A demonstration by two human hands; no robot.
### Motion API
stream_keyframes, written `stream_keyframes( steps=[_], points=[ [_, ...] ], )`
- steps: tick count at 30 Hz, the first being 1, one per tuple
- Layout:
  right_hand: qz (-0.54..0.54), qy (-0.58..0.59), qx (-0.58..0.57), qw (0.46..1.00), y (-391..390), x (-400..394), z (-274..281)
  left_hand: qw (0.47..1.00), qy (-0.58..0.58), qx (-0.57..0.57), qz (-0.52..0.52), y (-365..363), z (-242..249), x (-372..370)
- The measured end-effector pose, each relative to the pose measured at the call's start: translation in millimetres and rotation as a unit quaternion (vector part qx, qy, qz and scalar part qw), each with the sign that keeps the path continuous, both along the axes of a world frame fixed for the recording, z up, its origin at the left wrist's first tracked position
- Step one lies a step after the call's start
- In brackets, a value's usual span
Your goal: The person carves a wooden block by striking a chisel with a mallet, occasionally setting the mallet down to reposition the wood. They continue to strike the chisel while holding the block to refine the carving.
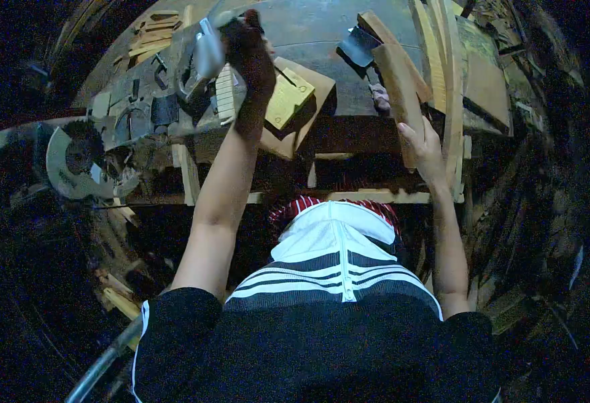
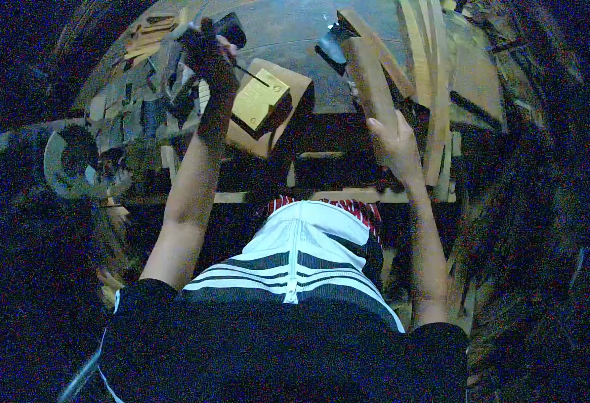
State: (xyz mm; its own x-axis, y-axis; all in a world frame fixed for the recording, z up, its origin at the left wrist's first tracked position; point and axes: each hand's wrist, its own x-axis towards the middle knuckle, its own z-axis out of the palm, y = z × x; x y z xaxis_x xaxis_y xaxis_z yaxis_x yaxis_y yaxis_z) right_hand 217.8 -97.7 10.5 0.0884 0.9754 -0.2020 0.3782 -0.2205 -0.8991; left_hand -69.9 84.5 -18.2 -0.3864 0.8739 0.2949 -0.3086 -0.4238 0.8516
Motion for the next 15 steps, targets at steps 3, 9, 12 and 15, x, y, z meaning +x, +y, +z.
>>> stream_keyframes(
  steps=[3, 9, 12, 15],
  points=[
    [-0.020, 0.035, -0.021, 0.999, 1, -2, -8, 0.968, 0.236, 0.038, 0.076, -16, 5, 29],
    [-0.022, 0.052, -0.029, 0.998, 4, -7, -14, 0.890, 0.440, 0.119, 0.009, -58, 23, 72],
    [-0.027, 0.029, -0.050, 0.998, 3, -5, -11, 0.935, 0.320, 0.028, -0.148, -75, 13, 91],
    [-0.030, 0.011, -0.027, 0.999, 1, -6, -14, 0.927, 0.324, 0.011, -0.189, -96, 24, 99]
  ],
)
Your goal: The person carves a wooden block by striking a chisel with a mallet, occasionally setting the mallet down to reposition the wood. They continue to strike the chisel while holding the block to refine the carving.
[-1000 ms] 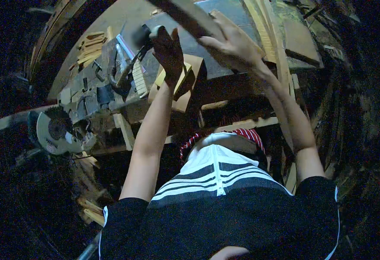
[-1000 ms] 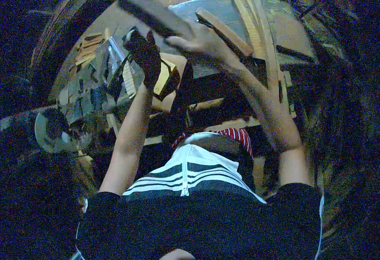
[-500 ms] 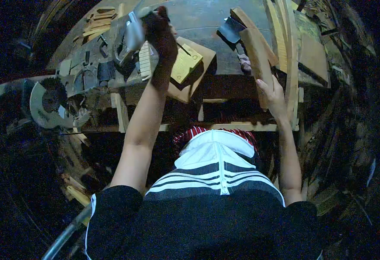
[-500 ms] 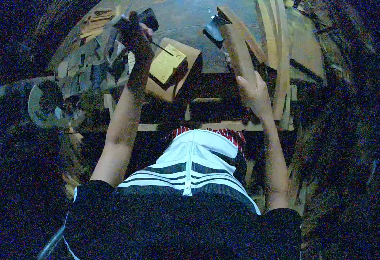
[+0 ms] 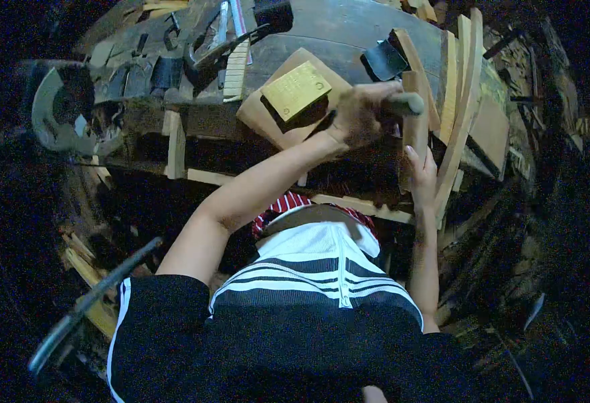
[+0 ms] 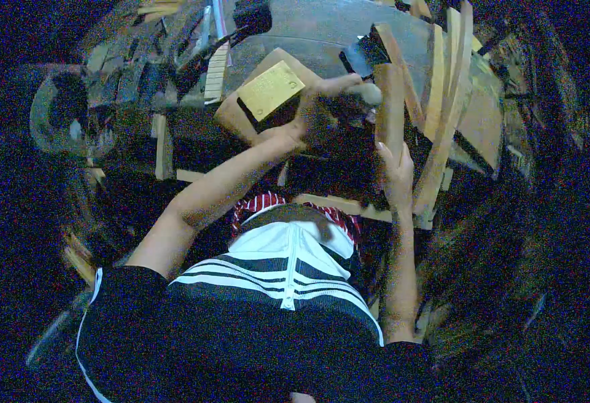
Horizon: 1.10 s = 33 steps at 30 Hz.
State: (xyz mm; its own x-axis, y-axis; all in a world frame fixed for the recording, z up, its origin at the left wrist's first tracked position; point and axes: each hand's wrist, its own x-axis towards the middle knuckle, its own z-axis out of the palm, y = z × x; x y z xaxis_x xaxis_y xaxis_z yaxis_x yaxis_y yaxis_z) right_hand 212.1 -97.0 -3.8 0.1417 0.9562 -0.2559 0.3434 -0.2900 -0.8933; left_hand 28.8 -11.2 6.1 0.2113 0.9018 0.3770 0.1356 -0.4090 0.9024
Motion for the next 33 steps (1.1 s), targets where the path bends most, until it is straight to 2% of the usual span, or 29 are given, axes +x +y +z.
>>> stream_keyframes(
  steps=[1, 2, 4, 7, 9, 11, 16, 19, 21, 25, 27, 31, 33],
  points=[
    [0.010, -0.002, 0.000, 1.000, 0, 0, -2, 0.995, 0.086, 0.052, 0.010, -3, 14, -3],
    [-0.005, 0.022, -0.025, 0.999, 1, 1, -4, 0.995, 0.084, 0.051, 0.019, -2, 14, -3],
    [-0.019, 0.041, -0.051, 0.998, 1, 5, -13, 0.984, 0.128, 0.117, -0.027, 0, 13, 6],
    [-0.008, -0.001, -0.026, 1.000, 2, 9, -20, 0.976, 0.148, 0.160, -0.001, 6, 23, 14],
    [-0.005, -0.025, 0.043, 0.999, 2, -1, -10, 0.970, 0.159, 0.183, 0.013, 10, 24, 14],
    [-0.025, -0.001, 0.007, 1.000, 1, -5, -4, 0.971, 0.126, 0.200, 0.044, 16, 19, 12],
    [-0.041, 0.032, -0.074, 0.996, -1, -6, -4, 0.972, 0.128, 0.179, 0.078, 21, 11, 4],
    [-0.021, 0.008, -0.054, 0.998, 0, -5, -7, 0.975, 0.112, 0.172, 0.088, 24, 3, 1],
    [-0.010, 0.003, -0.027, 1.000, 0, -7, -7, 0.981, 0.048, 0.156, 0.106, 24, -2, 1],
    [-0.007, -0.018, -0.037, 0.999, 3, -7, -7, 0.985, 0.034, 0.121, 0.119, 27, -9, -1],
    [0.001, -0.024, -0.007, 1.000, 4, -8, -9, 0.988, 0.004, 0.082, 0.131, 27, -9, -1],
    [0.004, -0.022, 0.012, 1.000, 5, -8, -11, 0.982, -0.011, 0.074, 0.171, 27, -5, -2],
    [0.007, -0.023, 0.002, 1.000, 6, -11, -2, 0.985, -0.079, 0.036, 0.148, 29, -9, -2]
  ],
)
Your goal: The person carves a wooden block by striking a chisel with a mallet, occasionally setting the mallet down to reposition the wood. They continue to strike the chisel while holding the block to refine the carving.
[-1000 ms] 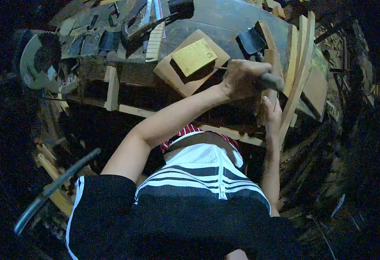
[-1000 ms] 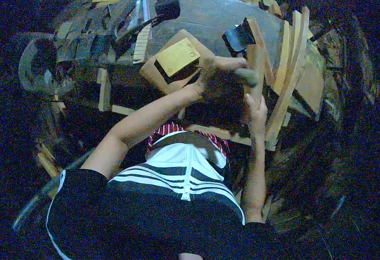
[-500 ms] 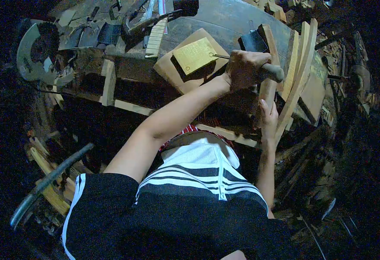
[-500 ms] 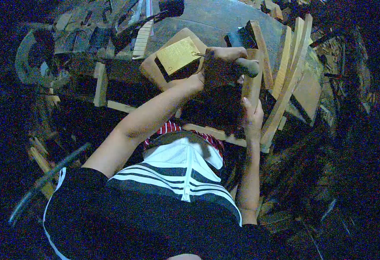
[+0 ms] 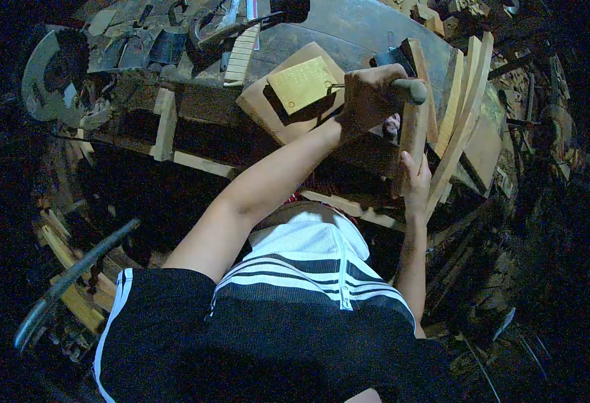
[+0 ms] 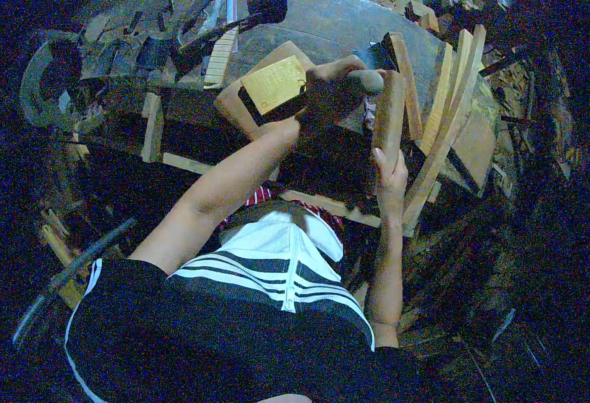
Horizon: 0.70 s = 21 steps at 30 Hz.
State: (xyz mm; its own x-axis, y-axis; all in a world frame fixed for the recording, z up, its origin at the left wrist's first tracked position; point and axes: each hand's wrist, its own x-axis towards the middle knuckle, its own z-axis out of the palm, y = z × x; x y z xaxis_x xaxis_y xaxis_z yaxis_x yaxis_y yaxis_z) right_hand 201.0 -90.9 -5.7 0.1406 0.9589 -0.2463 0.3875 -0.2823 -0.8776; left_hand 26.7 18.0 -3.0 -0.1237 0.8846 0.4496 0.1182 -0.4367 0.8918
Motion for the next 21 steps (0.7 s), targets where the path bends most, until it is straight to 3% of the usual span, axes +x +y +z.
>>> stream_keyframes(
  steps=[4, 7, 9, 11, 14, 17, 18, 19, 21],
  points=[
    [0.001, -0.002, -0.034, 0.999, 10, -3, 15, 0.999, 0.031, 0.007, 0.029, 0, 0, -1],
    [-0.013, -0.023, 0.001, 1.000, 23, -2, 30, 0.998, 0.003, -0.033, 0.060, 1, -6, 5],
    [0.016, -0.005, 0.081, 0.997, 32, -2, 50, 0.998, 0.002, -0.004, 0.061, 3, -6, 4],
    [-0.020, 0.048, 0.116, 0.992, 48, 15, 49, 0.996, 0.027, 0.002, 0.080, 8, -6, 0],
    [0.106, 0.240, 0.112, 0.958, 65, 46, 82, 0.996, 0.021, -0.016, 0.088, 9, -1, 0],
    [0.239, 0.267, 0.034, 0.933, 80, 28, 122, 0.996, -0.010, -0.029, 0.085, 5, 3, 1],
    [0.186, 0.074, 0.152, 0.968, 69, -4, 110, 0.996, -0.009, -0.021, 0.091, 3, 3, 1],
    [0.091, -0.139, 0.225, 0.960, 58, -36, 98, 0.996, -0.010, -0.020, 0.092, 4, 0, 2],
    [0.195, -0.162, 0.191, 0.948, 62, -49, 126, 0.992, 0.083, -0.011, 0.095, 7, -4, 2]
  ],
)
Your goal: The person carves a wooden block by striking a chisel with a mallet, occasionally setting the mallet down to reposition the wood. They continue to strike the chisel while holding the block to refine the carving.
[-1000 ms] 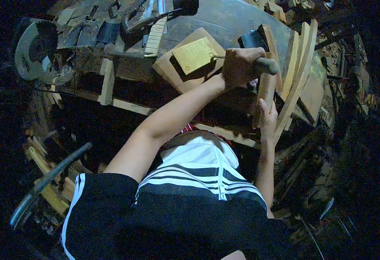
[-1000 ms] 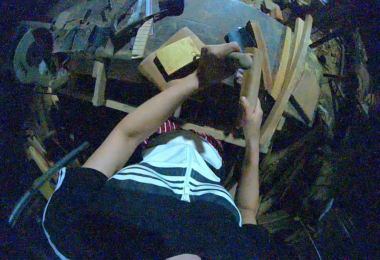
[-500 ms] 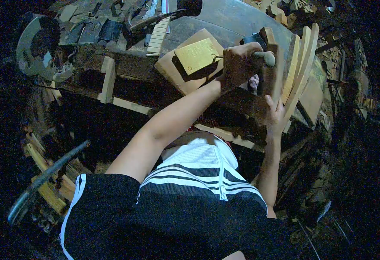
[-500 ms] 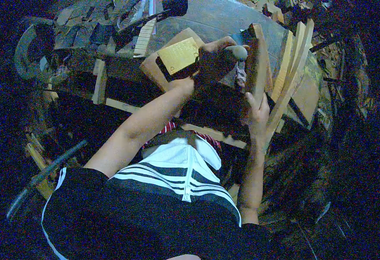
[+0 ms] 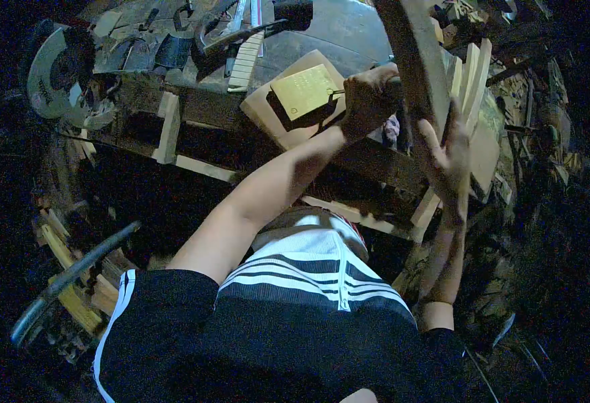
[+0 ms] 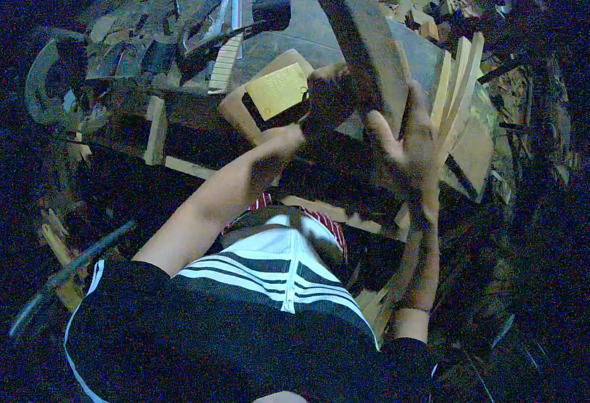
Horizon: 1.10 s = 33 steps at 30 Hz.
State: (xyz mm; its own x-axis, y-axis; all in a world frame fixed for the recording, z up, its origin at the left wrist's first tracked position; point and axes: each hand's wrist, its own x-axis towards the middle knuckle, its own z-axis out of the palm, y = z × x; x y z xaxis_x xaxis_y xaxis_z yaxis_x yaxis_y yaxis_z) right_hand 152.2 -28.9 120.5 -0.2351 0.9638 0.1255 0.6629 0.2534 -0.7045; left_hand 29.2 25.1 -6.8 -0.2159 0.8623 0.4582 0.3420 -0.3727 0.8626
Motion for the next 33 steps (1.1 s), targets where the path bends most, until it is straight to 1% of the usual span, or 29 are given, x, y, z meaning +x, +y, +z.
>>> stream_keyframes(
  steps=[1, 2, 4, 5, 6, 7, 8, 9, 10, 12, 13, 14, 15, 16, 18, 19, 20, 21, 22, 23, 24, 25, 26, 28, 29, 30, 31, 32, 33],
  points=[
    [0.003, 0.001, 0.003, 1.000, 0, 0, 3, 1.000, 0.001, 0.003, 0.003, 1, 0, -1],
    [-0.007, 0.043, 0.042, 0.998, -2, 4, 5, 1.000, -0.006, 0.010, 0.004, -1, 2, 0],
    [-0.002, 0.139, 0.044, 0.989, 3, 36, -9, 1.000, -0.013, 0.014, 0.008, -2, 3, 0],
    [0.002, 0.186, 0.046, 0.981, 6, 39, -6, 1.000, -0.005, 0.017, 0.024, -4, 2, 0],
    [-0.011, 0.117, 0.005, 0.993, 2, 41, -2, 0.999, 0.002, 0.020, 0.038, -5, 2, 0],
    [-0.026, 0.046, -0.034, 0.998, 0, 39, 4, 0.999, -0.034, 0.009, 0.005, -2, -2, -3],
    [0.001, -0.046, 0.069, 0.997, 2, 28, -11, 0.999, -0.034, 0.013, 0.002, 2, -8, -2],
    [0.009, -0.139, 0.180, 0.974, 3, 17, -26, 0.996, -0.086, 0.001, -0.018, 5, -14, -1],
    [-0.017, -0.011, 0.042, 0.999, 3, 16, -22, 0.990, -0.137, -0.013, -0.038, 8, -19, -1],
    [-0.067, 0.053, -0.056, 0.995, -5, 15, 3, 0.993, -0.117, -0.007, -0.029, 5, -9, -5],
    [-0.066, 0.053, -0.058, 0.995, -10, 13, 1, 0.995, -0.100, -0.007, -0.024, -1, -6, -5],
    [-0.058, 0.030, -0.075, 0.995, -11, 12, -3, 0.996, -0.084, -0.010, -0.019, -5, -2, -5],
    [-0.051, 0.006, -0.093, 0.994, -11, 11, -9, 0.999, -0.046, 0.025, -0.006, -8, 4, -8],
    [-0.046, -0.016, -0.110, 0.993, -7, 10, -14, 0.999, -0.046, 0.022, -0.007, -8, 1, -9],
    [-0.042, -0.062, -0.132, 0.988, -4, 6, -7, 0.999, 0.005, 0.051, 0.015, -5, 0, -5],
    [0.007, -0.043, 0.001, 0.999, -11, 0, -3, 0.998, 0.003, 0.056, 0.008, -6, 1, 1],
    [0.005, -0.045, 0.009, 0.999, -7, 5, -5, 0.999, -0.013, 0.040, -0.001, -7, 4, 3],
    [0.010, -0.016, 0.016, 1.000, -5, 10, -12, 0.999, -0.026, 0.018, -0.008, -9, 6, 1],
    [0.013, 0.013, 0.016, 1.000, -6, 12, -18, 1.000, -0.024, 0.013, -0.006, -12, 6, -1],
    [-0.026, 0.041, -0.030, 0.998, -10, 7, -14, 1.000, -0.015, -0.010, -0.014, -10, 5, -4],
    [-0.024, 0.043, -0.030, 0.998, -12, 7, -16, 0.999, -0.006, -0.033, -0.022, -8, 4, -7],
    [-0.083, 0.113, -0.088, 0.986, -17, 9, -21, 0.999, -0.003, -0.036, -0.021, -6, -4, -12],
    [-0.144, 0.180, -0.147, 0.962, -21, 13, -29, 0.986, 0.156, 0.032, 0.051, -1, -18, -17],
    [-0.083, 0.082, 0.007, 0.993, -24, 25, -56, 0.939, 0.307, 0.106, 0.113, 7, -19, -23],
    [-0.101, 0.129, -0.020, 0.986, -31, 16, -47, 0.994, 0.039, 0.052, 0.084, 11, -7, -28],
    [-0.118, 0.175, -0.047, 0.976, -35, 11, -42, 0.994, -0.092, 0.015, 0.056, 15, -1, -36],
    [-0.129, 0.110, -0.069, 0.983, -39, 29, -61, 0.972, -0.229, -0.011, 0.042, 19, 5, -44],
    [-0.133, 0.112, -0.068, 0.982, -44, 30, -59, 0.972, -0.221, 0.017, 0.082, 25, 7, -54],
    [-0.124, 0.138, -0.116, 0.976, -49, 30, -55, 0.968, -0.213, 0.043, 0.123, 33, 7, -66]
  ],
)
